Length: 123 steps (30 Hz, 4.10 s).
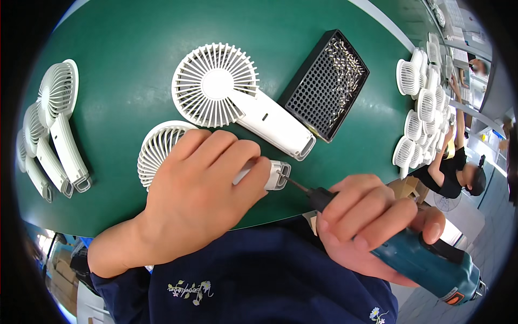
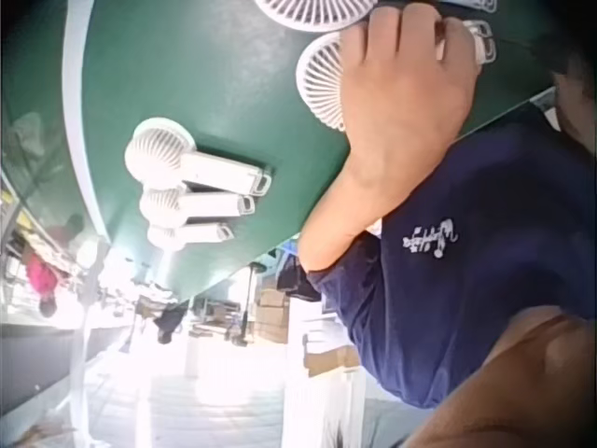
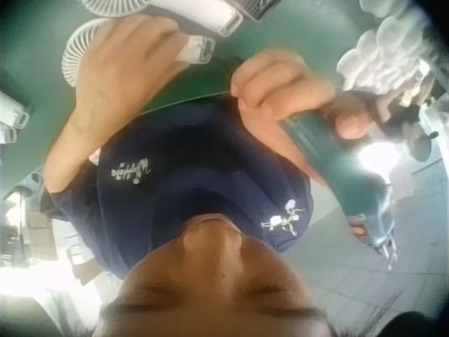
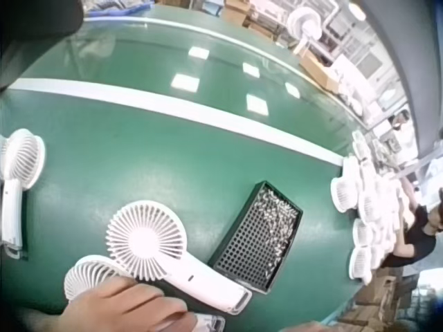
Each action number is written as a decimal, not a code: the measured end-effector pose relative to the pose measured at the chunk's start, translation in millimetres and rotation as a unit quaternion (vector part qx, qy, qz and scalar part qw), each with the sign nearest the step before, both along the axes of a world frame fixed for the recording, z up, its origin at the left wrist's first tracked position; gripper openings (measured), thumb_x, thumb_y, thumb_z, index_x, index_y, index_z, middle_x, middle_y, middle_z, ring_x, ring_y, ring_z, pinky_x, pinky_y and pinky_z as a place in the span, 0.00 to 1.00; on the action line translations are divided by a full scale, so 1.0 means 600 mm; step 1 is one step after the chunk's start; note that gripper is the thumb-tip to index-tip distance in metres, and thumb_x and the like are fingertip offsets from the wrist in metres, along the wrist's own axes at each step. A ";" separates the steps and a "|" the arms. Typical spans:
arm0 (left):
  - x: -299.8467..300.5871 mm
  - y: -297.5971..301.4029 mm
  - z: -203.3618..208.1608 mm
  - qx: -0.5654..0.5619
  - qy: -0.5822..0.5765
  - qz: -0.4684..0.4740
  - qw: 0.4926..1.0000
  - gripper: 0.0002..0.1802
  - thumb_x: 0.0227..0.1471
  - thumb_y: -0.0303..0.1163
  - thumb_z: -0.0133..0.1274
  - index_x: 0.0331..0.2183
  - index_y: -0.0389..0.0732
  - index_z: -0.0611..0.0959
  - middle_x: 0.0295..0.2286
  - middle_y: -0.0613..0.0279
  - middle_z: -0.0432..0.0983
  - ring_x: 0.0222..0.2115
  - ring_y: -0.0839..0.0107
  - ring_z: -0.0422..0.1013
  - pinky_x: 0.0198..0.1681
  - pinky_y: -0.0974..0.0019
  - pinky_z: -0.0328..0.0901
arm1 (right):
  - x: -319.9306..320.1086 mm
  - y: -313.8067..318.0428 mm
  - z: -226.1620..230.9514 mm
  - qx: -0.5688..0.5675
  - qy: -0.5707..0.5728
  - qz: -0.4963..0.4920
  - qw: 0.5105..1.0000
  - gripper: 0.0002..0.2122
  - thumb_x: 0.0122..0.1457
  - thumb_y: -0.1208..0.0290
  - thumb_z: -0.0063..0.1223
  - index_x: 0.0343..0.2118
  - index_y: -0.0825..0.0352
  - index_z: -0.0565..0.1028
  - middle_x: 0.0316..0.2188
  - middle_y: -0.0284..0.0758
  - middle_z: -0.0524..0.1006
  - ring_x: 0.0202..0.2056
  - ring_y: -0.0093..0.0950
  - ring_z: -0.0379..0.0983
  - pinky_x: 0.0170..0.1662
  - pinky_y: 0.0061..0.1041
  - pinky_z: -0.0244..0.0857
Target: Assemble handheld portable fans by joining housing components and securing them with an electric screwdriver on an assembly line.
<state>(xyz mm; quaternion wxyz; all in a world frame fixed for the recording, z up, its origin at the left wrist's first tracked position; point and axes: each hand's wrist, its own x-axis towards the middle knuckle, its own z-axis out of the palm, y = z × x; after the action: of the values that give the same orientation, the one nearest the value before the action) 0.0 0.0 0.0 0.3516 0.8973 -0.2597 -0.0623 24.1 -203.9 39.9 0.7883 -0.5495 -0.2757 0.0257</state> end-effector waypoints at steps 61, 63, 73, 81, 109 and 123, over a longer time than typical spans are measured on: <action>-0.003 -0.016 -0.024 -0.121 -0.150 0.032 0.981 0.11 0.32 0.28 0.63 0.25 0.37 0.83 0.36 0.63 0.80 0.32 0.64 0.69 0.33 0.62 0.66 | 0.016 0.029 -0.015 0.091 0.031 -0.085 0.992 0.30 0.62 0.41 0.39 0.55 0.62 0.58 0.25 0.33 0.68 0.15 0.26 0.65 0.16 0.26 0.62; -0.002 -0.015 -0.019 -0.144 -0.107 0.011 0.984 0.11 0.31 0.29 0.63 0.25 0.38 0.83 0.37 0.63 0.80 0.33 0.65 0.70 0.34 0.62 0.66 | 0.016 0.029 -0.014 0.103 0.035 -0.087 0.990 0.29 0.62 0.41 0.39 0.55 0.62 0.58 0.24 0.32 0.68 0.14 0.25 0.65 0.15 0.25 0.62; -0.001 -0.014 -0.022 -0.172 -0.096 0.003 0.980 0.11 0.32 0.28 0.65 0.26 0.39 0.84 0.33 0.66 0.80 0.31 0.67 0.69 0.33 0.63 0.65 | 0.016 0.032 -0.014 0.135 0.050 -0.106 0.984 0.29 0.63 0.41 0.38 0.55 0.62 0.58 0.23 0.32 0.68 0.12 0.22 0.63 0.13 0.22 0.63; 0.000 -0.018 -0.023 -0.170 -0.107 0.013 0.979 0.10 0.32 0.28 0.65 0.24 0.39 0.83 0.36 0.63 0.80 0.31 0.65 0.70 0.33 0.62 0.66 | 0.015 0.026 -0.017 0.108 0.014 -0.045 0.993 0.30 0.63 0.41 0.38 0.56 0.62 0.58 0.23 0.35 0.69 0.13 0.26 0.65 0.13 0.26 0.63; 0.000 -0.015 -0.017 -0.111 -0.114 -0.002 0.987 0.11 0.32 0.28 0.63 0.25 0.38 0.82 0.39 0.61 0.79 0.35 0.64 0.71 0.36 0.61 0.66 | 0.007 0.027 -0.029 0.057 -0.057 -0.029 0.996 0.32 0.59 0.37 0.43 0.54 0.62 0.61 0.20 0.36 0.69 0.12 0.28 0.63 0.14 0.28 0.62; -0.122 -0.128 0.011 -0.869 0.438 0.167 0.156 0.12 0.65 0.37 0.43 0.44 0.45 0.78 0.48 0.71 0.73 0.48 0.73 0.70 0.54 0.63 0.65 | -0.006 0.060 0.013 0.346 -0.341 -0.051 0.873 0.22 0.48 0.81 0.58 0.44 0.70 0.60 0.21 0.34 0.70 0.13 0.23 0.68 0.12 0.21 0.65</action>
<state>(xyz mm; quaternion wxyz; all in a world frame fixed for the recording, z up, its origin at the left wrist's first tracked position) -73.2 -77.1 6.4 0.9591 -0.1495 0.2094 -0.1182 20.7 -168.1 47.4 0.7853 -0.2294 -0.4903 -0.3004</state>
